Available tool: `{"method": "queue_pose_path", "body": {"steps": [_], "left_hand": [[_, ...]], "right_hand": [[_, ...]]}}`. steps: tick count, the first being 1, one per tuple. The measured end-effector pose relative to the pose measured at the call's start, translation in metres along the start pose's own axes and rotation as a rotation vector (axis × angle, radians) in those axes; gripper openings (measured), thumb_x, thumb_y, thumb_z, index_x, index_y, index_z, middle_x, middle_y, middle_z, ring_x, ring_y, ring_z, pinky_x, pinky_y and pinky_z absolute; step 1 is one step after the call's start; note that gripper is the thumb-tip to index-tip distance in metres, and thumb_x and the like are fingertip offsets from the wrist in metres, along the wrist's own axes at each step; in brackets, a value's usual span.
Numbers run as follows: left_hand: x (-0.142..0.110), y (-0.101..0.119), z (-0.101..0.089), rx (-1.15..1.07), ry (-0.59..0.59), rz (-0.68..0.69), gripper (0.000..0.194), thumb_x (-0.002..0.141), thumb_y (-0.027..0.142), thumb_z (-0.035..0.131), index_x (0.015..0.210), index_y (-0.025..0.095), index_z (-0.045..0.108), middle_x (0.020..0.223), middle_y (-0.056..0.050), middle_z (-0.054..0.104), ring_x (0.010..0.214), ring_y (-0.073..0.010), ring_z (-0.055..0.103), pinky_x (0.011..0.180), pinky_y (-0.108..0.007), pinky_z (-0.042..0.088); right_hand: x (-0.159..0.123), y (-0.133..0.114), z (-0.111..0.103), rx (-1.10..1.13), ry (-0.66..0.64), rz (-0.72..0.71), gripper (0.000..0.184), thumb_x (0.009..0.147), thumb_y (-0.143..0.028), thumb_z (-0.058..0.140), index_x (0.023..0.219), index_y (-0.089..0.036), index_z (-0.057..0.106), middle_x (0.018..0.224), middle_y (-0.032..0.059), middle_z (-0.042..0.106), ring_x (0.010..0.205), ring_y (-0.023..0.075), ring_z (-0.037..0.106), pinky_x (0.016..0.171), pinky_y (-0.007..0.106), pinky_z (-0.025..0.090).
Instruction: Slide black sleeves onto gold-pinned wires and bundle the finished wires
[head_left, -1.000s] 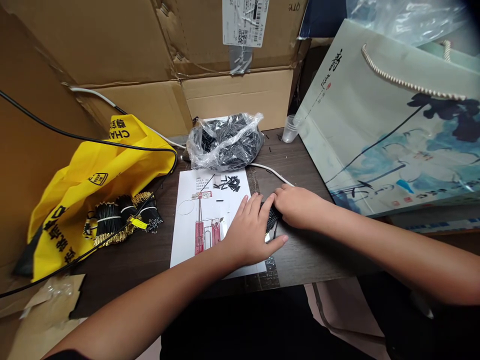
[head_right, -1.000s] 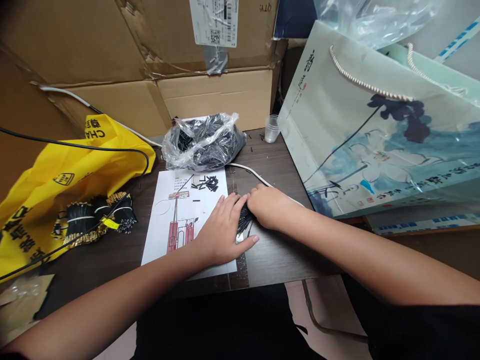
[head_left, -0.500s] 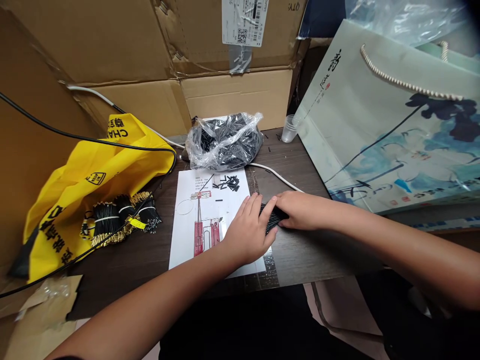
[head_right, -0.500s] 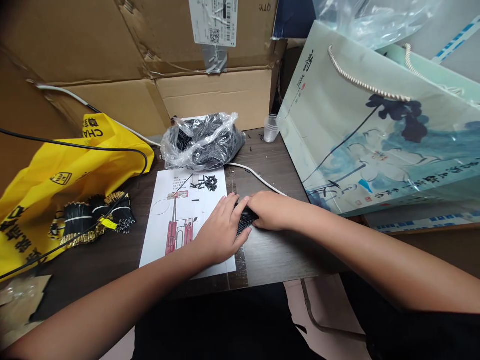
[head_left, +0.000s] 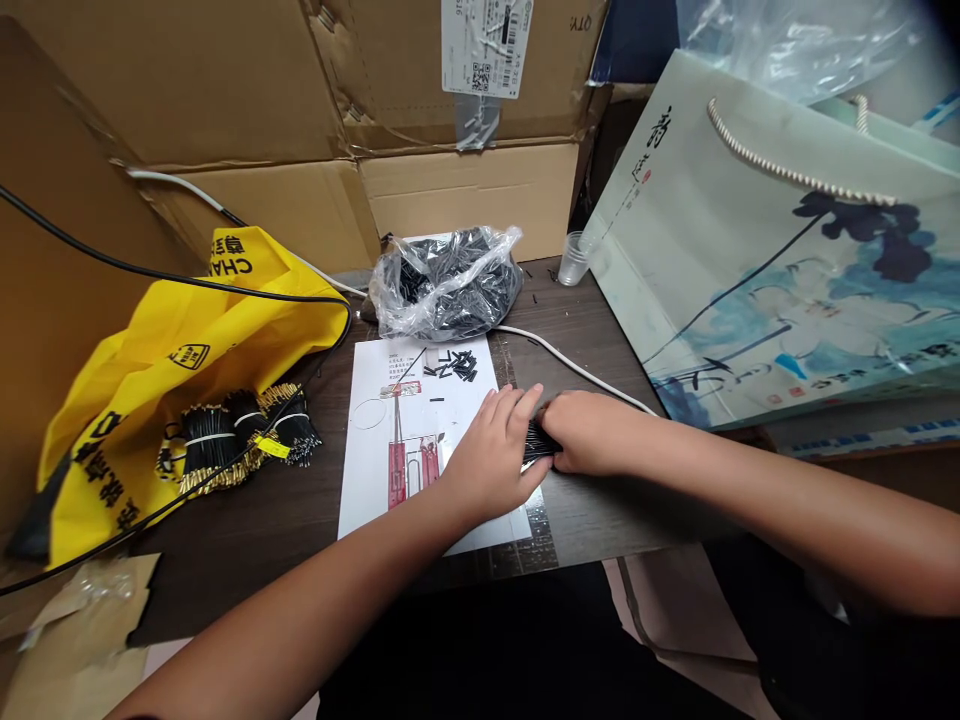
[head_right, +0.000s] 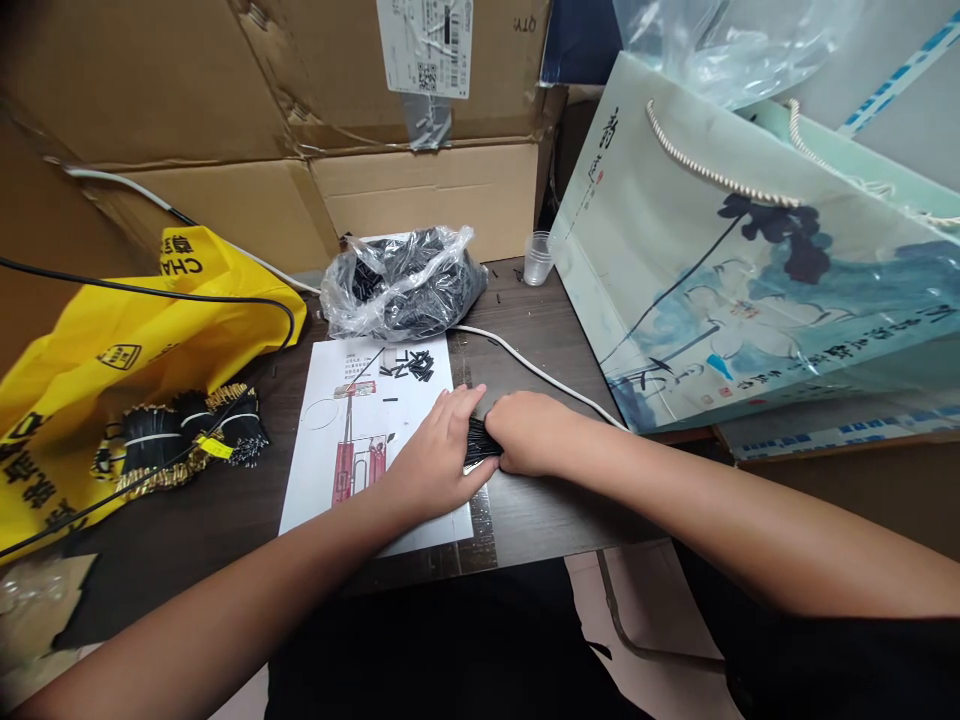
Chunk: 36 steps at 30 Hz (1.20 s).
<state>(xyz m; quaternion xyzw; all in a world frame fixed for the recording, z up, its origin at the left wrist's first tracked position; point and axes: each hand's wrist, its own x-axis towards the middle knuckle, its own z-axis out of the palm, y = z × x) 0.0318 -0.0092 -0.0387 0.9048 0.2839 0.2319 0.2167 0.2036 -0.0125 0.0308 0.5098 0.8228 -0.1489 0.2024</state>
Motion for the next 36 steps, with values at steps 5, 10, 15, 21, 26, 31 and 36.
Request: {"method": "queue_pose_path", "body": {"steps": [5, 10, 15, 21, 26, 31, 36], "left_hand": [[-0.004, 0.0, -0.021, -0.124, 0.131, 0.087, 0.079, 0.086, 0.033, 0.055, 0.15, 0.017, 0.013, 0.15, -0.018, 0.036, 0.144, -0.0314, 0.032, 0.122, -0.06, 0.015], [-0.004, -0.011, -0.041, -0.254, 0.393, 0.049, 0.058, 0.089, 0.035, 0.046, 0.143, 0.02, 0.033, 0.142, -0.014, 0.046, 0.135, -0.0291, 0.041, 0.117, -0.055, 0.028], [0.0, -0.021, -0.05, -0.339, 0.589, -0.023, 0.046, 0.094, 0.038, 0.031, 0.131, 0.018, 0.05, 0.131, -0.012, 0.053, 0.126, -0.0266, 0.048, 0.111, -0.049, 0.036], [0.001, -0.02, -0.056, -0.286, 0.618, -0.074, 0.045, 0.097, 0.039, 0.022, 0.118, 0.019, 0.056, 0.124, -0.011, 0.057, 0.121, -0.0255, 0.052, 0.108, -0.047, 0.04], [0.001, -0.02, -0.058, -0.282, 0.636, -0.087, 0.045, 0.098, 0.037, 0.021, 0.111, 0.019, 0.061, 0.12, -0.011, 0.058, 0.118, -0.0252, 0.053, 0.107, -0.047, 0.041], [0.001, -0.023, -0.058, -0.3, 0.684, -0.107, 0.044, 0.098, 0.035, 0.022, 0.105, 0.019, 0.063, 0.116, -0.01, 0.059, 0.116, -0.0247, 0.054, 0.107, -0.047, 0.04], [0.002, -0.025, -0.057, -0.32, 0.717, -0.111, 0.043, 0.098, 0.033, 0.023, 0.104, 0.019, 0.064, 0.115, -0.01, 0.059, 0.115, -0.0245, 0.054, 0.107, -0.047, 0.04]], "right_hand": [[-0.004, -0.017, -0.004, -0.068, -0.043, 0.041, 0.019, 0.08, -0.008, 0.06, 0.095, -0.01, 0.07, 0.093, 0.0155, 0.073, 0.093, 0.0298, 0.068, 0.07, 0.033, 0.048], [-0.004, -0.026, -0.009, -0.116, -0.065, 0.029, 0.024, 0.082, 0.001, 0.054, 0.093, -0.011, 0.07, 0.091, 0.0138, 0.073, 0.089, 0.0273, 0.069, 0.071, 0.032, 0.047], [-0.003, -0.026, -0.007, -0.152, -0.083, 0.008, 0.025, 0.079, 0.002, 0.054, 0.093, -0.011, 0.071, 0.092, 0.0135, 0.073, 0.086, 0.0276, 0.069, 0.07, 0.033, 0.048], [-0.003, -0.025, -0.006, -0.127, -0.091, 0.033, 0.022, 0.077, 0.0, 0.055, 0.088, -0.011, 0.07, 0.089, 0.0146, 0.073, 0.085, 0.0278, 0.07, 0.069, 0.034, 0.049], [-0.002, -0.021, -0.002, -0.111, -0.071, 0.042, 0.019, 0.074, -0.007, 0.06, 0.09, -0.011, 0.07, 0.092, 0.0156, 0.073, 0.087, 0.0291, 0.069, 0.071, 0.036, 0.05], [-0.003, -0.02, 0.002, -0.112, -0.015, 0.042, 0.02, 0.073, -0.01, 0.06, 0.091, -0.011, 0.069, 0.096, 0.0165, 0.072, 0.092, 0.0301, 0.067, 0.073, 0.037, 0.05], [-0.004, -0.02, 0.002, -0.123, -0.005, 0.043, 0.018, 0.074, -0.011, 0.059, 0.091, -0.012, 0.068, 0.087, 0.0149, 0.073, 0.085, 0.0298, 0.069, 0.069, 0.037, 0.05]]}}
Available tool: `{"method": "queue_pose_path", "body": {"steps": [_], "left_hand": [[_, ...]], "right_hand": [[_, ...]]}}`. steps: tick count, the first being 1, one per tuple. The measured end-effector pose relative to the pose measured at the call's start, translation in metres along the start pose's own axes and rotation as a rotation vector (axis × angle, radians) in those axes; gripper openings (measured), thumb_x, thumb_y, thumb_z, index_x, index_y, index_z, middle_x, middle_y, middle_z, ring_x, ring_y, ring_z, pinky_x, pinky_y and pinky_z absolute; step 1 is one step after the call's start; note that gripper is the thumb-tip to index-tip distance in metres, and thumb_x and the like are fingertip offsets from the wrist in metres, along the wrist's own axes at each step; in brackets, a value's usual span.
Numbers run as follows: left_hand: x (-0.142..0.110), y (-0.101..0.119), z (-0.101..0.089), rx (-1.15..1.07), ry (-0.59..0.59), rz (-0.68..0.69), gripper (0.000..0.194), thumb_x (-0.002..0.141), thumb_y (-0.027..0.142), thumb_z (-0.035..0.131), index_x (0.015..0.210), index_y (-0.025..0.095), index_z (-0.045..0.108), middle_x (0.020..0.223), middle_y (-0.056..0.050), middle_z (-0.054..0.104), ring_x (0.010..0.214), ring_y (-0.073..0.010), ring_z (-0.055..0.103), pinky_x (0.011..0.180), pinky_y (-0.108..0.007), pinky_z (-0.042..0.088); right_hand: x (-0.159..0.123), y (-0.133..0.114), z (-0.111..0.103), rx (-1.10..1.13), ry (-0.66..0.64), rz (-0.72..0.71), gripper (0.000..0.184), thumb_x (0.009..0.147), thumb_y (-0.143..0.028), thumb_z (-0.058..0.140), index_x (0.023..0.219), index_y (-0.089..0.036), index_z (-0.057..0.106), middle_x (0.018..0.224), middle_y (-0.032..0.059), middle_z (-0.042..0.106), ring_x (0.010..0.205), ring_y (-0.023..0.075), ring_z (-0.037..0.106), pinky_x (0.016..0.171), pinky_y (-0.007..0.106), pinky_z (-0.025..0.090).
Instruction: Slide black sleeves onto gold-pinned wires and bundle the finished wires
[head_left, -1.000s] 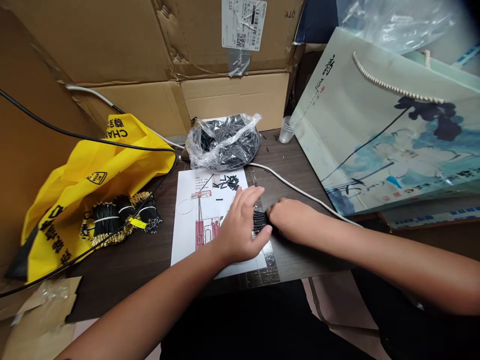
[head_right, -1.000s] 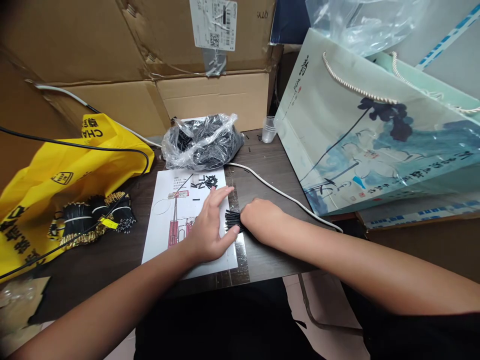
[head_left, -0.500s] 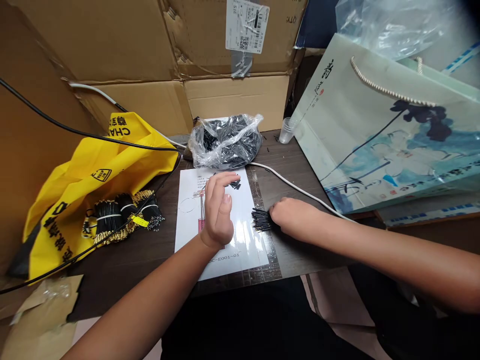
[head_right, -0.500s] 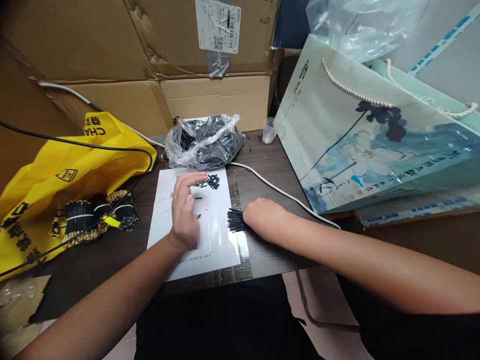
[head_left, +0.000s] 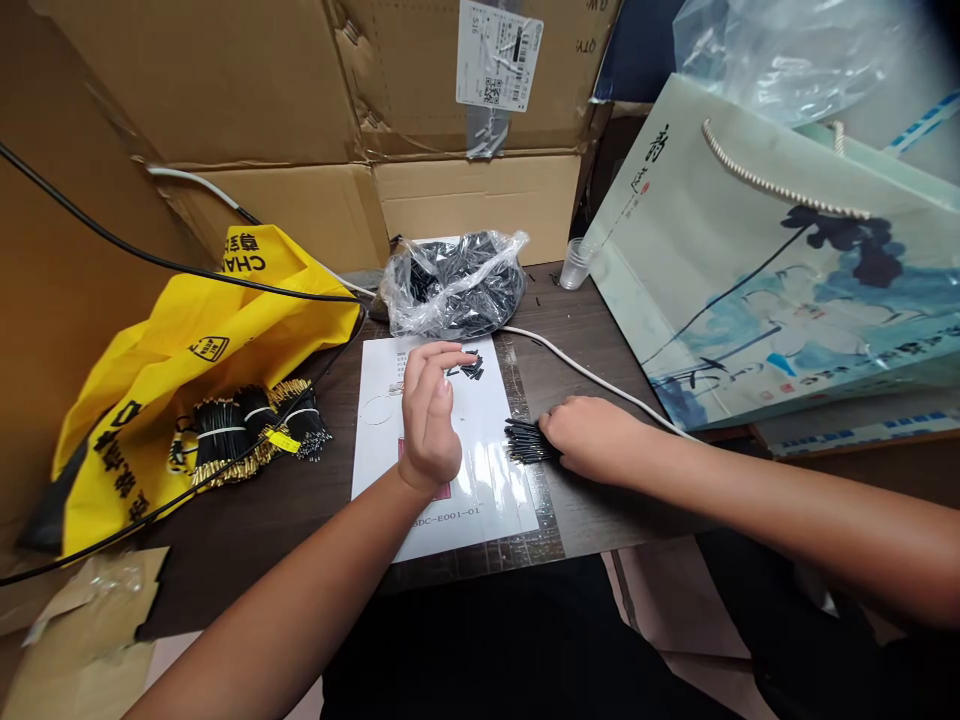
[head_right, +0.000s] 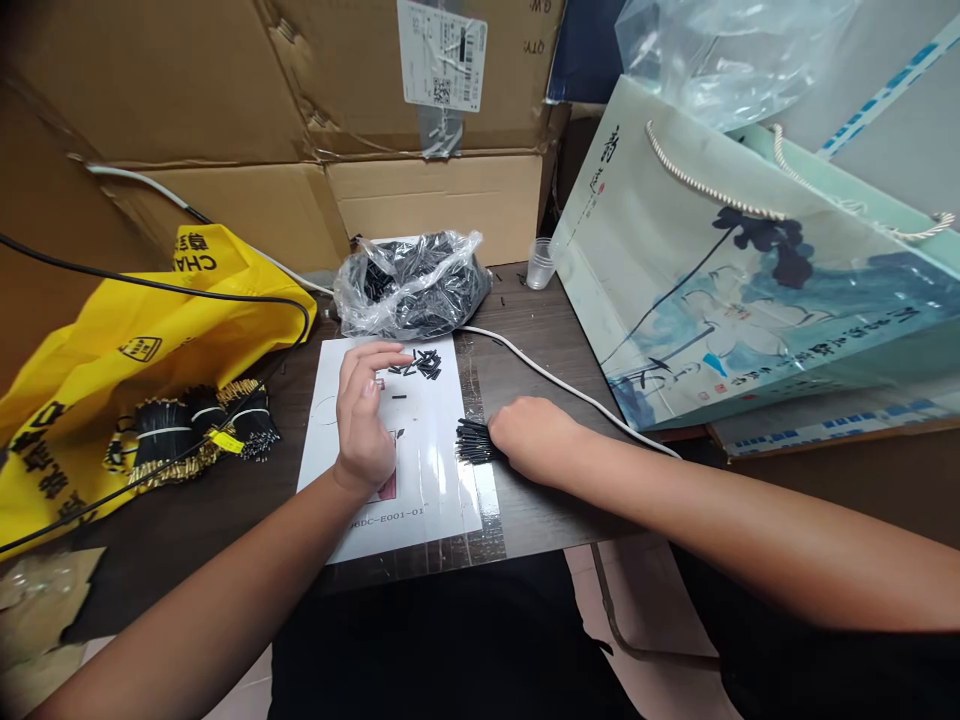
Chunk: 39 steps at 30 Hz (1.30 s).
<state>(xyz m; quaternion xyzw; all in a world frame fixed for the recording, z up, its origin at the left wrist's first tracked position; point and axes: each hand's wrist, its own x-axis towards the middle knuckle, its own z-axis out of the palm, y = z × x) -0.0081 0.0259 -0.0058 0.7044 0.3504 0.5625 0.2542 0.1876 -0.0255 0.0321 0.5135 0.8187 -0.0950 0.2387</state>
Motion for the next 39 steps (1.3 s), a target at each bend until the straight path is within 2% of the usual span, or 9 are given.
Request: {"method": "queue_pose_path", "body": {"steps": [6, 14, 21, 28, 32, 35, 37, 39], "left_hand": [[0.001, -0.002, -0.001, 0.002, 0.007, -0.014, 0.043, 0.099, 0.033, 0.023, 0.102, 0.019, 0.063, 0.115, -0.01, 0.059, 0.115, -0.0237, 0.054, 0.107, -0.047, 0.04], [0.003, -0.003, -0.002, 0.002, 0.015, -0.026, 0.045, 0.1, 0.033, 0.022, 0.101, 0.018, 0.065, 0.114, -0.01, 0.059, 0.114, -0.0232, 0.054, 0.107, -0.044, 0.04], [0.004, -0.004, -0.002, -0.039, 0.063, -0.086, 0.046, 0.101, 0.035, 0.025, 0.099, 0.019, 0.067, 0.115, -0.01, 0.057, 0.117, -0.0234, 0.053, 0.106, -0.042, 0.038], [0.003, -0.01, 0.001, -0.171, 0.097, -0.097, 0.05, 0.099, 0.043, 0.025, 0.099, 0.019, 0.068, 0.116, -0.01, 0.055, 0.115, -0.0245, 0.052, 0.1, -0.041, 0.04], [0.004, -0.009, 0.002, -0.203, 0.105, -0.138, 0.05, 0.1, 0.044, 0.025, 0.097, 0.019, 0.068, 0.116, -0.01, 0.056, 0.115, -0.0239, 0.052, 0.098, -0.039, 0.042], [0.006, -0.008, 0.002, -0.271, 0.139, -0.242, 0.046, 0.102, 0.041, 0.027, 0.096, 0.019, 0.067, 0.114, -0.009, 0.057, 0.1, -0.0191, 0.054, 0.081, -0.032, 0.045], [0.006, -0.008, 0.003, -0.361, 0.148, -0.357, 0.04, 0.101, 0.042, 0.033, 0.097, 0.019, 0.065, 0.098, -0.007, 0.058, 0.077, -0.014, 0.051, 0.064, -0.027, 0.041], [0.005, -0.007, 0.004, -0.462, 0.121, -0.488, 0.034, 0.1, 0.044, 0.04, 0.1, 0.02, 0.063, 0.078, -0.002, 0.051, 0.061, -0.0106, 0.042, 0.053, -0.023, 0.033]], "right_hand": [[-0.001, 0.003, 0.004, -0.001, 0.024, -0.02, 0.023, 0.075, -0.011, 0.059, 0.097, -0.012, 0.065, 0.089, 0.0146, 0.073, 0.086, 0.029, 0.069, 0.068, 0.035, 0.05], [-0.001, 0.01, 0.011, 0.059, 0.078, -0.043, 0.02, 0.075, -0.017, 0.061, 0.095, -0.013, 0.063, 0.088, 0.0132, 0.071, 0.087, 0.0284, 0.066, 0.072, 0.035, 0.049], [-0.001, 0.019, 0.016, 0.099, 0.187, -0.087, 0.02, 0.082, -0.023, 0.056, 0.099, -0.012, 0.06, 0.099, 0.0153, 0.067, 0.096, 0.0305, 0.061, 0.085, 0.041, 0.048], [-0.006, 0.023, 0.019, 0.184, 0.195, -0.116, 0.018, 0.081, -0.012, 0.05, 0.097, -0.013, 0.057, 0.102, 0.0152, 0.062, 0.098, 0.029, 0.057, 0.091, 0.041, 0.045], [-0.009, 0.03, 0.021, 0.368, 0.196, -0.094, 0.012, 0.083, -0.013, 0.048, 0.093, -0.016, 0.053, 0.095, 0.0121, 0.062, 0.089, 0.0252, 0.058, 0.08, 0.037, 0.044], [-0.008, 0.04, 0.022, 0.623, 0.181, -0.078, 0.007, 0.089, -0.021, 0.048, 0.091, -0.018, 0.053, 0.09, 0.0088, 0.063, 0.081, 0.0217, 0.058, 0.073, 0.034, 0.042], [-0.006, 0.044, 0.023, 0.848, 0.18, -0.099, 0.011, 0.092, -0.027, 0.049, 0.095, -0.019, 0.056, 0.094, 0.0072, 0.064, 0.083, 0.0205, 0.057, 0.075, 0.033, 0.041], [-0.002, 0.043, 0.023, 1.116, 0.162, -0.157, 0.014, 0.093, -0.032, 0.051, 0.096, -0.019, 0.055, 0.091, 0.0042, 0.062, 0.082, 0.0179, 0.056, 0.075, 0.032, 0.041]]}}
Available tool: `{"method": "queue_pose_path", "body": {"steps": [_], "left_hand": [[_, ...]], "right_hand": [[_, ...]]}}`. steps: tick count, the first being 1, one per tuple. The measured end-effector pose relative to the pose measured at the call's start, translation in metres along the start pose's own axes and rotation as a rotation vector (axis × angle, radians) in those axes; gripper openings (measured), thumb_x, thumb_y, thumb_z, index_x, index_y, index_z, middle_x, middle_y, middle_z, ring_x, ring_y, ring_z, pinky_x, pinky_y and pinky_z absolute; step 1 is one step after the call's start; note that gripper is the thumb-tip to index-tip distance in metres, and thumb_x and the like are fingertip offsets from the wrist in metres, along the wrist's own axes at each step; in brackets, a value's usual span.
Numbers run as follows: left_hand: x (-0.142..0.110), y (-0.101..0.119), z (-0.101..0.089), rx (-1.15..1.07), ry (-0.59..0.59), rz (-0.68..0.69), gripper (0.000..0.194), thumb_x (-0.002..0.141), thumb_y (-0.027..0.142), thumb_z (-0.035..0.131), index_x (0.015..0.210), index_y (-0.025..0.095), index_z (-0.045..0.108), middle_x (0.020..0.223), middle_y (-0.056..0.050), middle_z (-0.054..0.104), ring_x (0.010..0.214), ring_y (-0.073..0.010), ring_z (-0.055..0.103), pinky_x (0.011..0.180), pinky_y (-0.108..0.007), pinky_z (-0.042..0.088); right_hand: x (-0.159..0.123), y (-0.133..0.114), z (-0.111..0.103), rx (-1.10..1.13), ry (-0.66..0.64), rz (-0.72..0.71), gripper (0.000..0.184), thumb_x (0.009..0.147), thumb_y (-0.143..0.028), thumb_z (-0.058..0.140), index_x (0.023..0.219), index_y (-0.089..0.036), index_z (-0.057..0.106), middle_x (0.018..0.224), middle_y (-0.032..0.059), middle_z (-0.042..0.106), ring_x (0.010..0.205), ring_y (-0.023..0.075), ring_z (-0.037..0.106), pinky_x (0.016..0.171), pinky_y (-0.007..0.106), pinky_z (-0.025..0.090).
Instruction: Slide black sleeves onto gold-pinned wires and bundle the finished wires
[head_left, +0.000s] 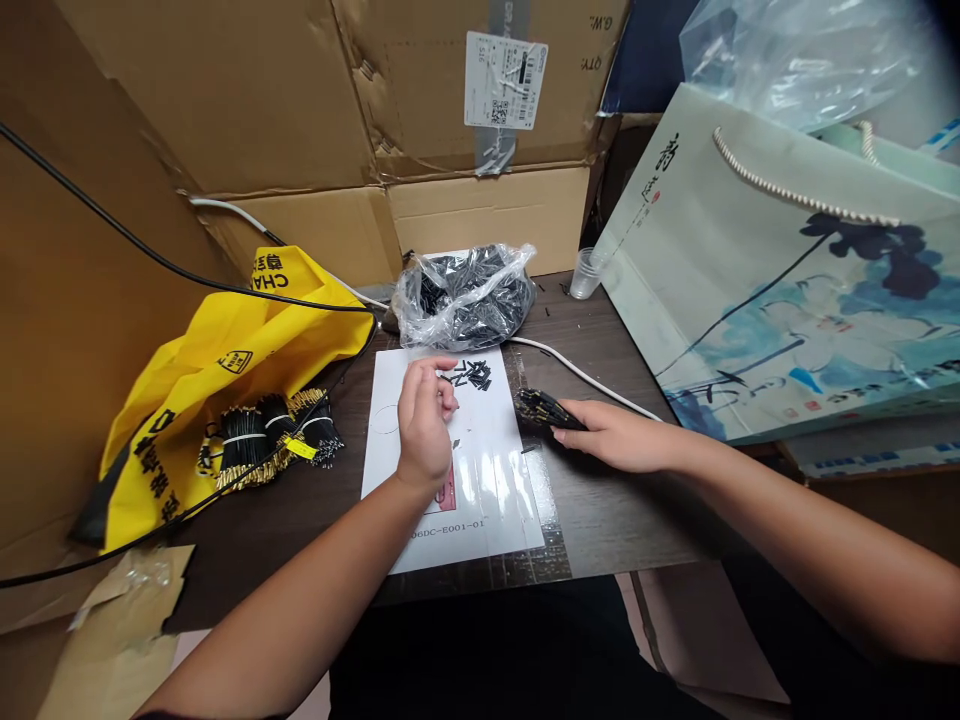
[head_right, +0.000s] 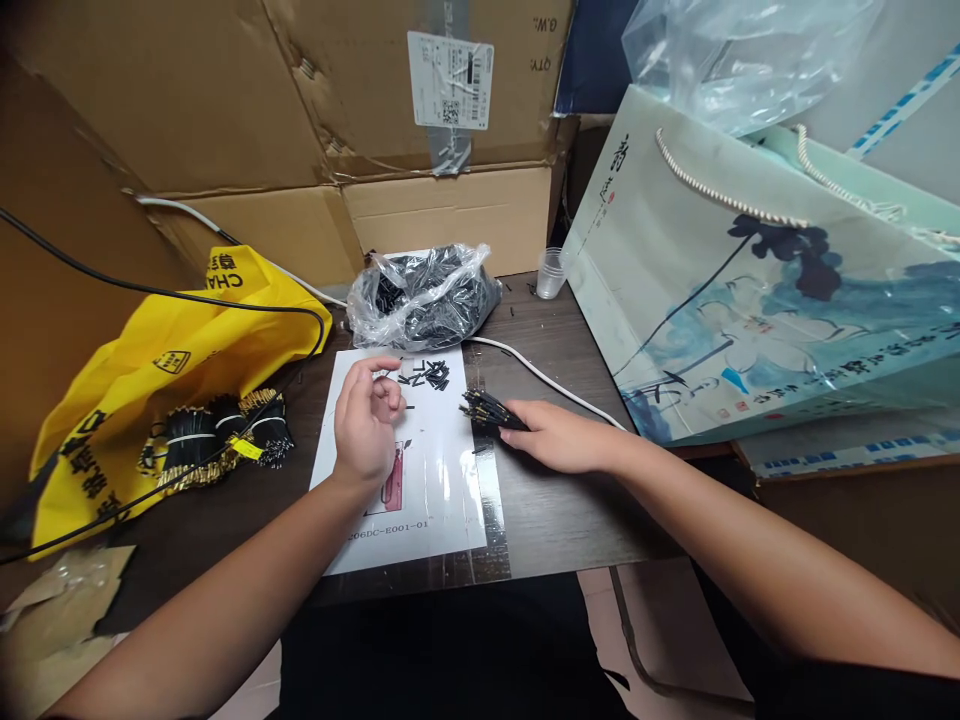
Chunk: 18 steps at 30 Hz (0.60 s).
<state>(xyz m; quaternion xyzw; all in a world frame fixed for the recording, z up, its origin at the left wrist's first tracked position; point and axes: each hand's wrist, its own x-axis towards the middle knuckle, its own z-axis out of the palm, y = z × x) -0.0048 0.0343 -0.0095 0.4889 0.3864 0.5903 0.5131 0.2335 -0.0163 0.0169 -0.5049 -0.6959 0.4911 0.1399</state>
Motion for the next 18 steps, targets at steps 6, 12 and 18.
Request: {"method": "queue_pose_path", "body": {"steps": [6, 12, 18], "left_hand": [[-0.017, -0.002, 0.008, -0.076, -0.216, -0.184, 0.044, 0.094, 0.055, 0.05, 0.118, 0.02, 0.061, 0.095, -0.004, 0.054, 0.061, -0.0069, 0.044, 0.052, -0.02, 0.039], [-0.019, 0.012, 0.007, -0.043, -0.737, -0.485, 0.076, 0.079, 0.061, 0.068, 0.136, 0.015, 0.047, 0.066, 0.002, 0.055, 0.05, -0.0125, 0.057, 0.048, -0.025, 0.051], [-0.005, 0.024, 0.006, -0.032, -0.934, -0.411, 0.049, 0.078, 0.041, 0.074, 0.121, 0.019, 0.067, 0.116, -0.011, 0.069, 0.103, -0.0267, 0.067, 0.092, -0.039, 0.054]], "right_hand": [[0.024, -0.011, 0.027, 0.822, -0.08, -0.106, 0.024, 0.089, -0.036, 0.064, 0.084, -0.016, 0.052, 0.077, -0.0011, 0.051, 0.068, 0.0117, 0.051, 0.069, 0.029, 0.043], [0.038, -0.022, 0.054, 1.218, -0.241, -0.189, 0.021, 0.085, -0.029, 0.072, 0.089, -0.013, 0.058, 0.073, 0.0003, 0.056, 0.07, 0.0129, 0.057, 0.07, 0.03, 0.048], [0.041, -0.022, 0.066, 1.295, -0.475, -0.135, 0.022, 0.083, -0.022, 0.074, 0.093, -0.013, 0.057, 0.072, -0.0019, 0.05, 0.063, 0.0085, 0.05, 0.062, 0.026, 0.044]]}}
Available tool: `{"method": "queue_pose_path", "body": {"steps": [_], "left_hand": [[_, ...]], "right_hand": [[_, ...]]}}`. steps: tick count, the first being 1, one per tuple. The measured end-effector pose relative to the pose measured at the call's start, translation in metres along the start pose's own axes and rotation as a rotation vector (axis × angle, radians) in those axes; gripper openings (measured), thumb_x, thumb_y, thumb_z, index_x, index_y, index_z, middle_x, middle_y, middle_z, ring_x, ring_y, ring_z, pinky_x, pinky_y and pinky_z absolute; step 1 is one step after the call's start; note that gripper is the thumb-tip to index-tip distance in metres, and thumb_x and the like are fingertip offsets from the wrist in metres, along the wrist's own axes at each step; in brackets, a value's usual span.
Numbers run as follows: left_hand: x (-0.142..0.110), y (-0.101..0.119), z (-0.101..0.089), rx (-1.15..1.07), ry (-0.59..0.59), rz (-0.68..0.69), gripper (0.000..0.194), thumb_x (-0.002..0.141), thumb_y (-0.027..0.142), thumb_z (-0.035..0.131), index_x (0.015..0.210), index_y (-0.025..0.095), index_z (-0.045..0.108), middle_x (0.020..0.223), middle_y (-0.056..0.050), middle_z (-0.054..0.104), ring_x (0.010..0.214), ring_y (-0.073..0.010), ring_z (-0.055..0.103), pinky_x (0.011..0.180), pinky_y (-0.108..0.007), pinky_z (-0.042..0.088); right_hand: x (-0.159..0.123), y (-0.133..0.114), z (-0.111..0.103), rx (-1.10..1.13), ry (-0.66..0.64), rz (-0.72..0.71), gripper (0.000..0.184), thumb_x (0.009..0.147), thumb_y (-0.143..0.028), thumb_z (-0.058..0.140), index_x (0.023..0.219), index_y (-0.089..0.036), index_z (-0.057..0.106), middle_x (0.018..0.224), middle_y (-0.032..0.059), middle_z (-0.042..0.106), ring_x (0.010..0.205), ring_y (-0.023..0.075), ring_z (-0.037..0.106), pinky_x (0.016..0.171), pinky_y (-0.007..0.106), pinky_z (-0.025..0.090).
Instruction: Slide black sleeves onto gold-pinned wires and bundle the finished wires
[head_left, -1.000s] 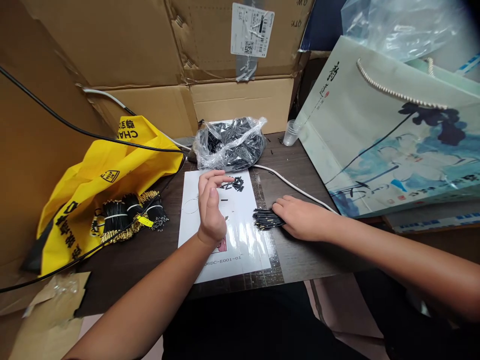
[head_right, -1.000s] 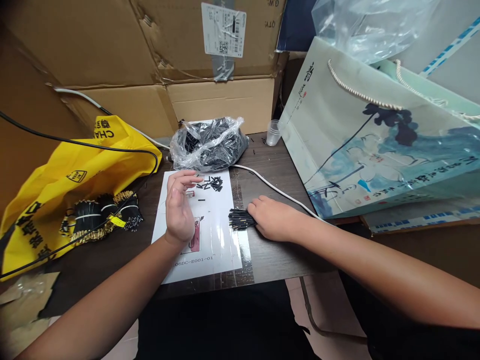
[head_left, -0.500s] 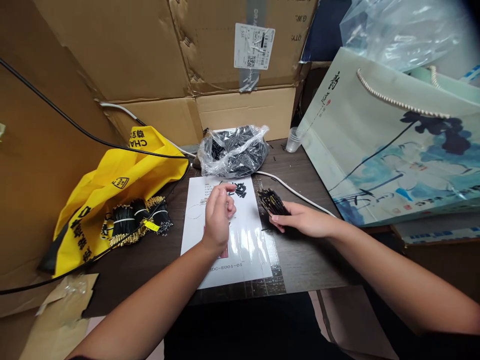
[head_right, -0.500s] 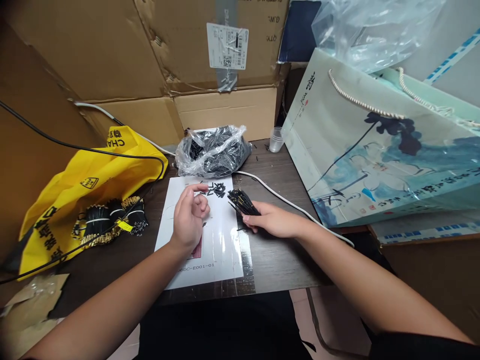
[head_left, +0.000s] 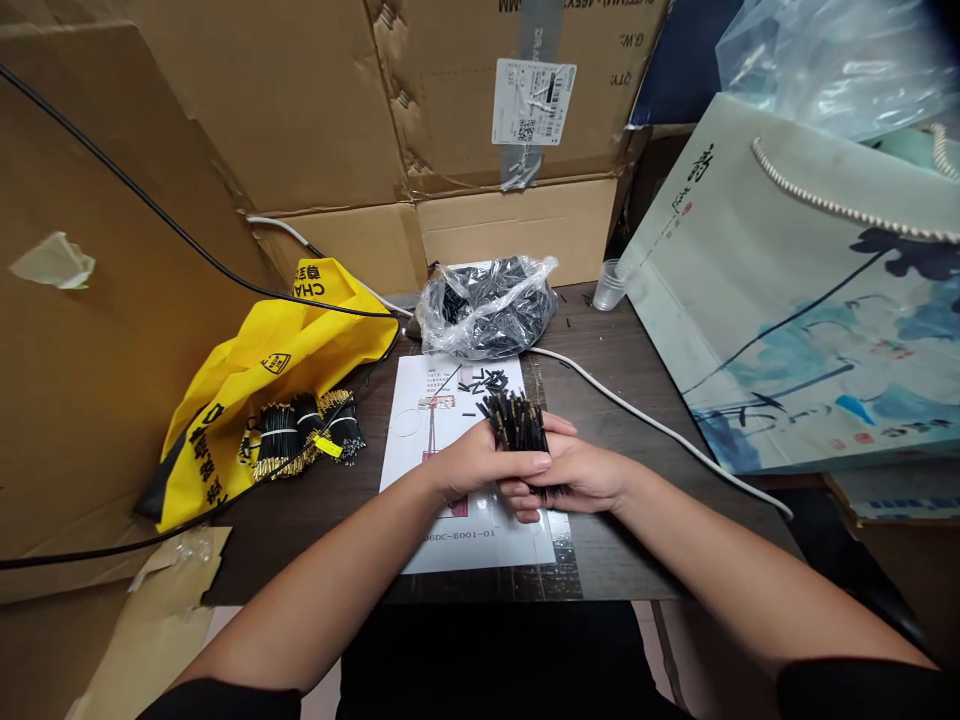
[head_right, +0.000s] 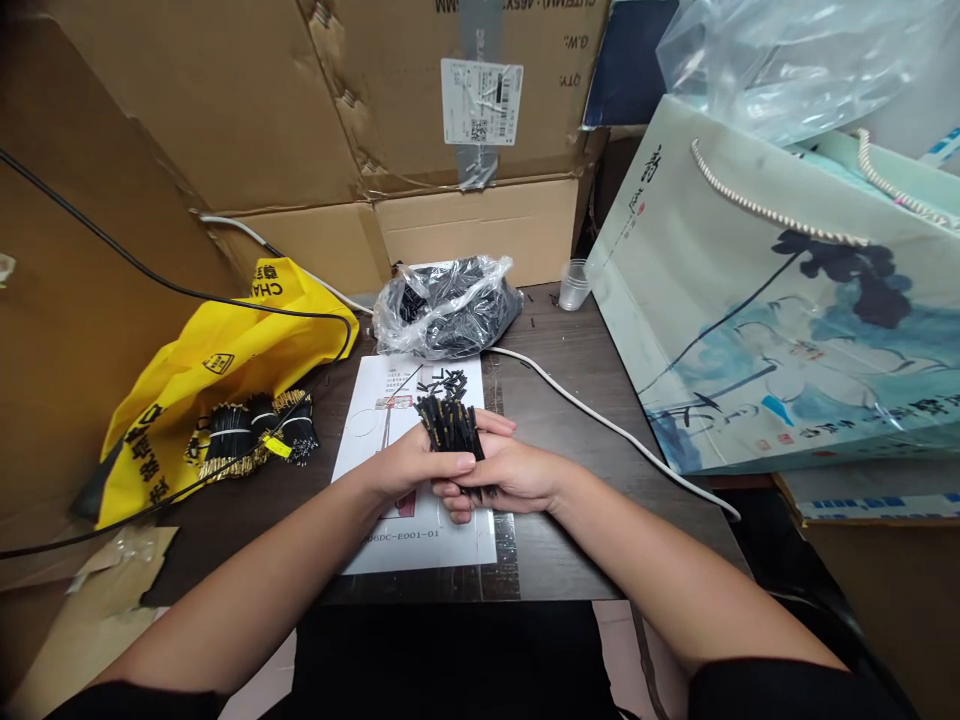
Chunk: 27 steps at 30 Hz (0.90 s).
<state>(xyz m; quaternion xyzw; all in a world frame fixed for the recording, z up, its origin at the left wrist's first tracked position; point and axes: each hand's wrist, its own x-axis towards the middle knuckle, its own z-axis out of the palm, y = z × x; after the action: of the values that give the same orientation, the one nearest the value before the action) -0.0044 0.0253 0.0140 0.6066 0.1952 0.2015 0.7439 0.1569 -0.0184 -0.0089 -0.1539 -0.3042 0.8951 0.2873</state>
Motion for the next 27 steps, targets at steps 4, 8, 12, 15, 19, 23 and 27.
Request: {"method": "queue_pose_path", "body": {"steps": [4, 8, 12, 15, 19, 23, 27], "left_hand": [[0.003, -0.002, 0.002, -0.031, -0.028, 0.019, 0.028, 0.078, 0.034, 0.072, 0.1, 0.018, 0.076, 0.13, -0.012, 0.063, 0.122, -0.0303, 0.058, 0.101, -0.042, 0.048], [0.003, -0.002, 0.005, -0.093, 0.04, -0.059, 0.019, 0.08, 0.03, 0.069, 0.091, 0.018, 0.077, 0.122, -0.011, 0.067, 0.112, -0.0269, 0.063, 0.096, -0.038, 0.051], [0.001, 0.003, 0.006, -0.085, 0.152, -0.156, 0.033, 0.086, 0.041, 0.062, 0.108, 0.02, 0.074, 0.102, -0.009, 0.072, 0.086, -0.0191, 0.068, 0.07, -0.028, 0.055], [0.0, 0.012, 0.008, -0.08, 0.194, -0.258, 0.036, 0.09, 0.047, 0.056, 0.11, 0.023, 0.074, 0.098, -0.007, 0.072, 0.053, -0.0096, 0.059, 0.043, -0.021, 0.044], [0.001, 0.025, 0.013, -0.138, 0.266, -0.323, 0.035, 0.09, 0.045, 0.056, 0.11, 0.024, 0.075, 0.078, -0.005, 0.072, 0.035, -0.0067, 0.045, 0.03, -0.021, 0.032], [0.002, 0.031, 0.017, -0.159, 0.392, -0.381, 0.042, 0.088, 0.05, 0.059, 0.113, 0.019, 0.073, 0.035, 0.004, 0.044, 0.027, -0.0099, 0.039, 0.027, -0.02, 0.03], [0.002, 0.034, 0.017, -0.062, 0.422, -0.366, 0.045, 0.086, 0.051, 0.062, 0.116, 0.018, 0.071, 0.042, 0.003, 0.051, 0.025, -0.0087, 0.039, 0.025, -0.019, 0.031]], "right_hand": [[0.002, 0.005, 0.0, 0.032, -0.05, 0.087, 0.025, 0.083, -0.026, 0.075, 0.081, -0.012, 0.055, 0.072, -0.0021, 0.047, 0.061, 0.0056, 0.043, 0.059, 0.022, 0.04], [0.004, 0.007, 0.003, 0.052, -0.041, -0.008, 0.025, 0.085, -0.024, 0.073, 0.097, -0.02, 0.052, 0.072, -0.0045, 0.049, 0.06, 0.0063, 0.044, 0.057, 0.021, 0.036], [0.009, 0.01, 0.006, 0.011, 0.026, -0.079, 0.024, 0.085, -0.027, 0.072, 0.08, -0.016, 0.052, 0.067, -0.0037, 0.049, 0.057, 0.0057, 0.044, 0.054, 0.02, 0.035], [0.013, 0.012, 0.008, 0.007, 0.104, -0.131, 0.028, 0.081, -0.031, 0.077, 0.077, -0.014, 0.055, 0.068, -0.0021, 0.053, 0.057, 0.0059, 0.045, 0.053, 0.021, 0.036], [0.019, 0.012, 0.011, 0.1, 0.185, -0.193, 0.051, 0.079, -0.062, 0.069, 0.085, -0.012, 0.062, 0.071, 0.005, 0.063, 0.06, 0.0118, 0.056, 0.057, 0.026, 0.045], [0.024, 0.009, 0.019, 0.24, 0.276, -0.222, 0.072, 0.083, -0.083, 0.035, 0.073, -0.016, 0.057, 0.066, 0.0085, 0.064, 0.058, 0.018, 0.06, 0.057, 0.032, 0.047], [0.031, 0.008, 0.028, 0.342, 0.337, -0.245, 0.073, 0.085, -0.082, 0.025, 0.075, -0.017, 0.057, 0.062, 0.0067, 0.063, 0.05, 0.0193, 0.058, 0.05, 0.033, 0.047]]}}
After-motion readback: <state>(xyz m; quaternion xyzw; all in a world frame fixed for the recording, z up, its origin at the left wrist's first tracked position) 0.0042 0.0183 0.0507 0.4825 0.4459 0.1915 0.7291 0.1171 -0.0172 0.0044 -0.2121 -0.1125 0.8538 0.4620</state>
